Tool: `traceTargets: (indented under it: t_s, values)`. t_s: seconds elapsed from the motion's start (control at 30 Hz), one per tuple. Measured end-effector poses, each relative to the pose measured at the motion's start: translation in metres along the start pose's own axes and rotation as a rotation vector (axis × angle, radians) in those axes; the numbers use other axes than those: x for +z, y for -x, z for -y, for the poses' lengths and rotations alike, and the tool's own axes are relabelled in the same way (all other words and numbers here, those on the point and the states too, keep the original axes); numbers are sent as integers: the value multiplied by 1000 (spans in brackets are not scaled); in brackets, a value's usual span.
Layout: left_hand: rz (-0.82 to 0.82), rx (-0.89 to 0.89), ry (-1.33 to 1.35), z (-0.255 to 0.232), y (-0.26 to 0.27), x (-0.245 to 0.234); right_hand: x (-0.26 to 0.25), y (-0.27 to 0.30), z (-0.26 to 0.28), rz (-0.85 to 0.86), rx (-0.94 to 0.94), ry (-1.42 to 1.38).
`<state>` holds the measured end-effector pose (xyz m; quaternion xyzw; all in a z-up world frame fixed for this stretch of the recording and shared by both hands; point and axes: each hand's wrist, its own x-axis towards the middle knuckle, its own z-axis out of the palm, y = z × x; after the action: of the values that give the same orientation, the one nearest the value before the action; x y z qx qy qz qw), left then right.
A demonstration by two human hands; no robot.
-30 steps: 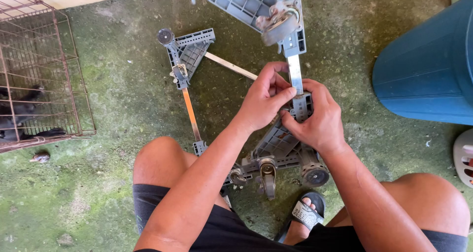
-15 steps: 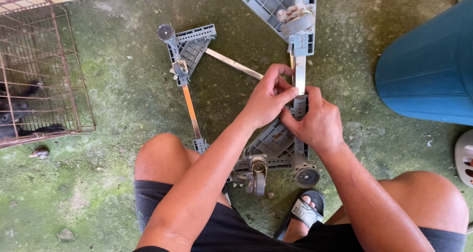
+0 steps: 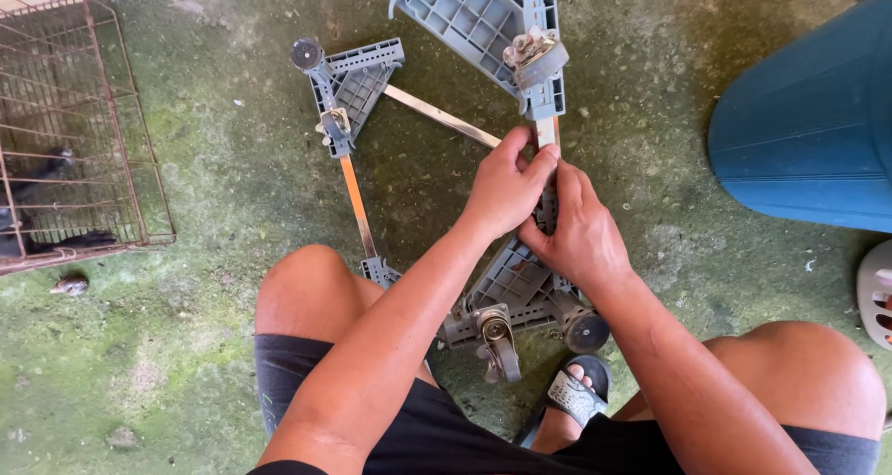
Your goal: The recorder is assembling the frame for a washing machine base or similar household appliance.
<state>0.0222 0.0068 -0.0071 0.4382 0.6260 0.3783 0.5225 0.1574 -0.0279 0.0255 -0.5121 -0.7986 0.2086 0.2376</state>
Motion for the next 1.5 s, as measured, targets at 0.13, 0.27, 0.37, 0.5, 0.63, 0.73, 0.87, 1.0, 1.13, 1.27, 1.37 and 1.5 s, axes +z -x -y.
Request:
traceTargets:
  t_s: [0.13,0.27,0.37,0.5,0.63,0.73,0.87,1.0,1.13,1.27,1.37,1.5]
  values:
    - [-21,-44,-14,6,0,3,7,1,-4,77,97,-4]
    - [-22,-88,-3,22,-3,8,16,5,-15,170,176,43]
    - [-25,-111,16,26,-2,9,22,7,-20,168,143,54]
    - [-42,-122,104,28,-1,11,25,5,-22,111,136,6]
    - [-27,-111,177,40,-8,10,16,-8,-17,105,180,-32]
    - [-17,-26,50,43,-10,6,26,-3,-33,137,167,-157]
    - [248,-92,211,84,-13,2,53,15,-56,101,273,-231]
    - [241,-212,-119,104,5,-38,77,24,-92,129,326,-172]
    - [-242,-335,-408,177,18,-82,104,29,-127,262,515,-120]
    - [-761,-608,-532,230,37,-109,139,31,-167,176,562,-117]
    - [-694,-722,-460,262,58,-117,162,30,-176,185,640,-110]
    - [-595,-682,-431,319,67,-110,187,32,-184,238,641,-66]
